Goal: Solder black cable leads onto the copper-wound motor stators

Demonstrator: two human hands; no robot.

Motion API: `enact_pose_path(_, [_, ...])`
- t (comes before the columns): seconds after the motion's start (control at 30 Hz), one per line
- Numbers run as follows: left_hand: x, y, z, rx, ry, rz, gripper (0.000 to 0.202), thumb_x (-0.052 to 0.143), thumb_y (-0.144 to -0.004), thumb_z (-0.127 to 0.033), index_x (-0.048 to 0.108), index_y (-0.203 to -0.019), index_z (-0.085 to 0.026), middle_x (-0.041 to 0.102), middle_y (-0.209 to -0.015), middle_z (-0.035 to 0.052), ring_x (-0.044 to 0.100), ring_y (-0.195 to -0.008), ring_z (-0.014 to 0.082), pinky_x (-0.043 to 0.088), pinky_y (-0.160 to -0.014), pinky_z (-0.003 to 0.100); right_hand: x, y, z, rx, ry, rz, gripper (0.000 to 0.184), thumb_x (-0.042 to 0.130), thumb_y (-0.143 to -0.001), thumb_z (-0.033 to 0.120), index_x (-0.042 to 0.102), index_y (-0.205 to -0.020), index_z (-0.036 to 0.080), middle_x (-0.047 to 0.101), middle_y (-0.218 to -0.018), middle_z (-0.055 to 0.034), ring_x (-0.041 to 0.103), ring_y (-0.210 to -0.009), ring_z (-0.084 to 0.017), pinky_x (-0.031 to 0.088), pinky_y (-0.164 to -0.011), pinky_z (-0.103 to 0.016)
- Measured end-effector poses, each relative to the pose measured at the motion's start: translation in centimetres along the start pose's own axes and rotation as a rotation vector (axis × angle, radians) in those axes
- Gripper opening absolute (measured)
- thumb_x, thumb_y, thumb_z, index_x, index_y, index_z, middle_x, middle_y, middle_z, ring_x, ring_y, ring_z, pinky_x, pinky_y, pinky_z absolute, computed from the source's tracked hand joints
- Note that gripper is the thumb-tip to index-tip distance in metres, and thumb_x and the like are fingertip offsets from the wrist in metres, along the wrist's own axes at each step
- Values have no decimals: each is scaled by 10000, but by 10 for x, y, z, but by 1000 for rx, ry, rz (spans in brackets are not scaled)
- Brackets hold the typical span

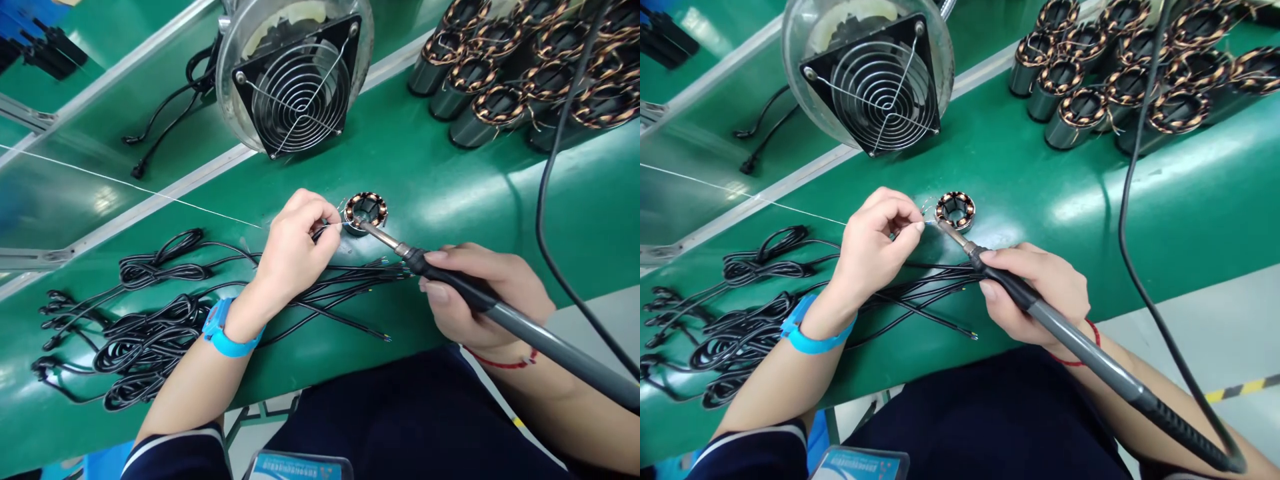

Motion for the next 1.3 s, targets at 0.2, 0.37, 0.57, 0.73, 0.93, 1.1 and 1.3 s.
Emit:
enact_pose_path(0.2, [0,0,-1,17,-27,-5,168,555,-755,-21,554,-704,-181,588,-800,3,503,-682,104,424,-601,249,2,-2,2,-18,38,26,246,606,-826,188,656,-1066,202,679,-662,-28,620,-485,-143,500,-427,-235])
enact_pose_path(0.37, [0,1,-4,39,-46,-17,167,551,-760,-24,546,-703,-180,586,-797,6,509,-695,108,434,-612,252,2,-3,1,8,26,74,191,602,-839,201,637,-1027,190,677,-651,-42,598,-453,-129,476,-398,-216])
enact_pose_path(0.57, [1,0,-3,31,-52,-7,158,547,-768,-38,535,-705,-183,584,-803,7,506,-706,114,438,-630,264,3,-3,1,5,16,79,241,593,-841,183,645,-1075,204,665,-641,-24,592,-450,-129,480,-398,-224])
enact_pose_path(0.73, [1,0,-3,23,-59,-6,164,546,-768,-40,534,-699,-188,586,-799,9,511,-706,117,438,-623,263,4,-1,0,-18,3,42,249,605,-824,175,661,-1066,190,658,-626,-24,571,-447,-125,467,-399,-225])
enact_pose_path(0.93, [1,-1,-3,27,-48,-3,169,544,-762,-35,536,-693,-190,597,-807,10,511,-698,114,434,-618,261,3,-3,-3,45,57,47,326,638,-814,167,644,-1131,243,665,-694,-21,554,-515,-147,471,-448,-278])
enact_pose_path(1.1, [1,-1,-3,35,-41,-2,170,544,-756,-27,536,-704,-188,592,-805,9,509,-703,115,429,-625,261,3,-10,-8,131,171,132,457,685,-840,206,591,-1273,320,732,-1007,-27,701,-785,-209,586,-673,-347])
enact_pose_path(1.3, [0,-1,-4,37,-47,-8,169,556,-758,-29,537,-708,-189,591,-797,9,510,-708,118,429,-624,257,7,-34,-14,263,132,225,378,587,-935,300,563,-1307,362,732,-999,9,711,-962,-222,612,-814,-372])
Point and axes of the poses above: each hand's wrist, its own y-axis away from the middle knuckle, its own x-axis out of the palm, z = x × y, the point moved 6 cm from there along -y, towards the middle knuckle
